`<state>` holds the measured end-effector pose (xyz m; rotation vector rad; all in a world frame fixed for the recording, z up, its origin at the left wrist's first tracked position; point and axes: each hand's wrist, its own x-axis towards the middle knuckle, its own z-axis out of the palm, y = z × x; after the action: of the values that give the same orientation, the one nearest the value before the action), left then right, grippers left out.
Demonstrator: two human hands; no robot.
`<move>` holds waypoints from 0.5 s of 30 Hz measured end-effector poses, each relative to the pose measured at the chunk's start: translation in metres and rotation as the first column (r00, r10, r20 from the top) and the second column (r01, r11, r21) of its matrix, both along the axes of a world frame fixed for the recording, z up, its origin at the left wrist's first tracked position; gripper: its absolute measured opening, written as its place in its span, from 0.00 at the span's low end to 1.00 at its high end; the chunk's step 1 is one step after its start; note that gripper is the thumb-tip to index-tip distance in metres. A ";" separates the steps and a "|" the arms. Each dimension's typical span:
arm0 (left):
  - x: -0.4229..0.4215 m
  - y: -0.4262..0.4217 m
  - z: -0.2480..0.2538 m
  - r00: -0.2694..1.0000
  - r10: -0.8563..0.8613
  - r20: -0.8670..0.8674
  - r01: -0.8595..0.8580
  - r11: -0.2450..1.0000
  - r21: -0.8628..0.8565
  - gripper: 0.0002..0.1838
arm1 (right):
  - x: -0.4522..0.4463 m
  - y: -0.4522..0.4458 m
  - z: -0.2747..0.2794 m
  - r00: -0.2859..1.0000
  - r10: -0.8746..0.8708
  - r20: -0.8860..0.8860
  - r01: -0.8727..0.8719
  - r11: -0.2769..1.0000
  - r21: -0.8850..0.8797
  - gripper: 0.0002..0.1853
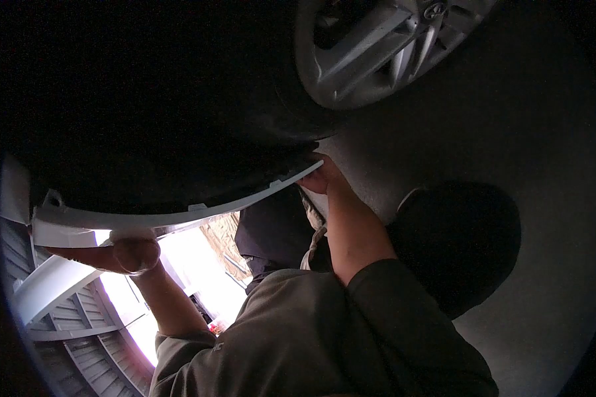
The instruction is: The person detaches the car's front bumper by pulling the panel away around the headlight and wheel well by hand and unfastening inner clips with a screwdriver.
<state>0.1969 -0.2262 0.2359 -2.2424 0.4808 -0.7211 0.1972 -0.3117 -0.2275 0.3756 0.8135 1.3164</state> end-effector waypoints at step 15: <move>-0.003 0.001 0.012 0.989 0.097 0.113 -0.097 0.995 -0.004 0.56 | -0.081 0.077 -0.106 0.101 -0.235 0.967 0.310 0.931 0.194 0.21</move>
<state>0.1942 -0.2248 0.2483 -2.1929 0.3143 -0.7915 0.1165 -0.2349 -0.3340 -0.4377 -0.4061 0.8531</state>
